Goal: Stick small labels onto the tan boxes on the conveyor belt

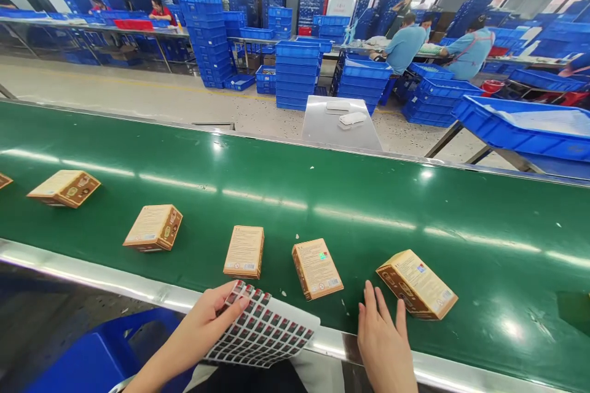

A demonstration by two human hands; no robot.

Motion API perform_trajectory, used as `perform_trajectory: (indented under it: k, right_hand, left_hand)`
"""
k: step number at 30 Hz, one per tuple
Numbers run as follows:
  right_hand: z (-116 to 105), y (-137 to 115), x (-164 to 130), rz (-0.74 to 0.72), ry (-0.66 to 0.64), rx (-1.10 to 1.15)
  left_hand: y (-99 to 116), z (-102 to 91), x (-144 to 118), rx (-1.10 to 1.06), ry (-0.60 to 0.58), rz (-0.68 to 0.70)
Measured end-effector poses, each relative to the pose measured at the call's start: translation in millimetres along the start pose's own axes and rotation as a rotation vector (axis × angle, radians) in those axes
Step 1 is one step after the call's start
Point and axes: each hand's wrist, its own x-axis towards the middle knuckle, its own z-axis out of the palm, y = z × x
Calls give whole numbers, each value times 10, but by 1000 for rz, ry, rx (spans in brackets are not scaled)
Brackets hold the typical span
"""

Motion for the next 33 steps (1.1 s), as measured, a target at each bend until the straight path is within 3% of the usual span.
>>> perform_trajectory:
  k: [2,4,6,8,9,10,13,18,22,25,27,30,33]
  right_hand:
    - [-172,134,-54,-14,-38,-57]
    - [-317,70,-41,24,-24,-56]
    - [-389,-241,32,62,58,12]
    - [-376,-715,143,-18,128,141]
    - [-344,-962,205,-79,105,203]
    - [-302,-1184,268,-163,-18,234]
    - [-169,-1585,421,-319,-49,220]
    - [-63,-1585,499,-426,-57,184]
    - [-95,-1599,450,-397,-72,244]
    - [-123,-1606,431,-249,-142,407]
    - [-85,-1546,480,-18,-169,596]
    - [69,-1386,649,409,-189,866]
    - [238,-1257,818,618,-223,1004]
  left_hand:
    - [-14,10,3,-136,30,-9]
    - [-4,21,11,-201,49,-6]
    - [31,34,23,-197,58,7]
    - [78,46,35,-135,59,24]
    - [101,51,38,-90,60,35]
    - [120,56,40,-44,59,47]
    - [151,66,31,62,57,73]
    - [158,99,16,111,60,63]
    - [149,116,46,109,52,58]
    - [108,70,74,135,95,63]
    - [66,16,101,185,81,140]
    - [2,-39,165,305,-97,276]
    - [-43,-6,241,381,-266,308]
